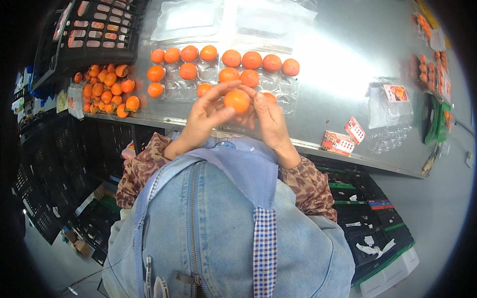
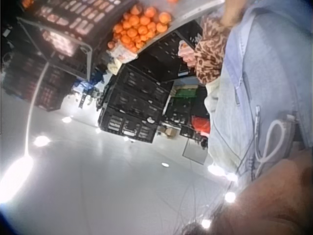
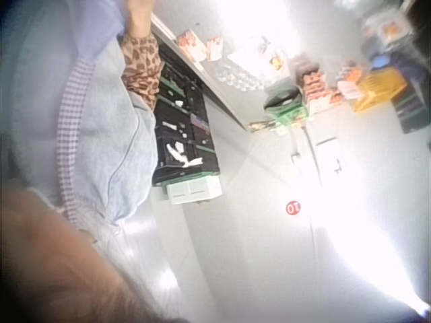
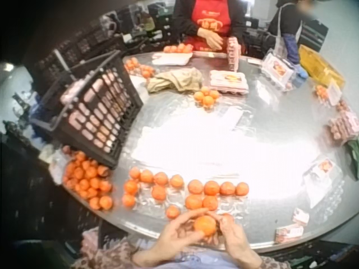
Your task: The person retrieves a small red packet from a storage bin, then places it on a stainless steel table. They proceed to pick individual persimmons from a black crate and place them into clear plastic trays, arranging them in rows. The person handles each fruit by hand, rotating them slightly before setting them down.
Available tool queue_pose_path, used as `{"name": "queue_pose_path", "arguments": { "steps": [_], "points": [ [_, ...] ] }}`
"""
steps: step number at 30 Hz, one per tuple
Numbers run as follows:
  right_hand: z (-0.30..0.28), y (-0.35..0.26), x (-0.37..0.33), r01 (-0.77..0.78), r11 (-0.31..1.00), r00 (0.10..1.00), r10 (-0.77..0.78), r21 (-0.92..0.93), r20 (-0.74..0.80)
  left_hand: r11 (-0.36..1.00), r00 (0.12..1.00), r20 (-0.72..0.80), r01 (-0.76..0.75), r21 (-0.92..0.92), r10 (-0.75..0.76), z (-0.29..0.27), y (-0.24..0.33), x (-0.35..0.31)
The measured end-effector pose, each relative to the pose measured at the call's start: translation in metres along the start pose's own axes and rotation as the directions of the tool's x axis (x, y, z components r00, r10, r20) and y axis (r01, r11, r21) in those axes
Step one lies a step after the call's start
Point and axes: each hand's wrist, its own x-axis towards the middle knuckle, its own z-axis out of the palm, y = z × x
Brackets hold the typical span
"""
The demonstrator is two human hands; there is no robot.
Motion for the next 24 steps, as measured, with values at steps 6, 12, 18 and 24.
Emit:
{"name": "queue_pose_path", "arguments": {
  "steps": [6, 12, 18, 24],
  "points": [
    [-0.004, 0.001, 0.002, -0.005, 1.000, 0.999, 0.005, -0.006, -0.039, 0.902, 0.978, 0.018, 0.199, -0.384, -0.208, -0.016, 0.000, -0.001],
    [-0.004, 0.001, 0.003, 0.018, 0.999, 1.000, -0.019, -0.046, -0.005, 0.863, 0.965, 0.043, 0.251, -0.439, -0.259, -0.018, -0.003, -0.002],
    [-0.004, 0.001, 0.003, 0.026, 0.998, 1.000, -0.025, -0.053, 0.009, 0.791, 0.958, 0.102, 0.278, -0.545, -0.267, -0.025, -0.009, -0.002],
    [-0.005, 0.003, 0.003, 0.030, 0.997, 1.000, -0.029, -0.077, 0.011, 0.829, 0.970, 0.086, 0.241, -0.505, -0.229, -0.025, -0.007, -0.002]
  ]
}}
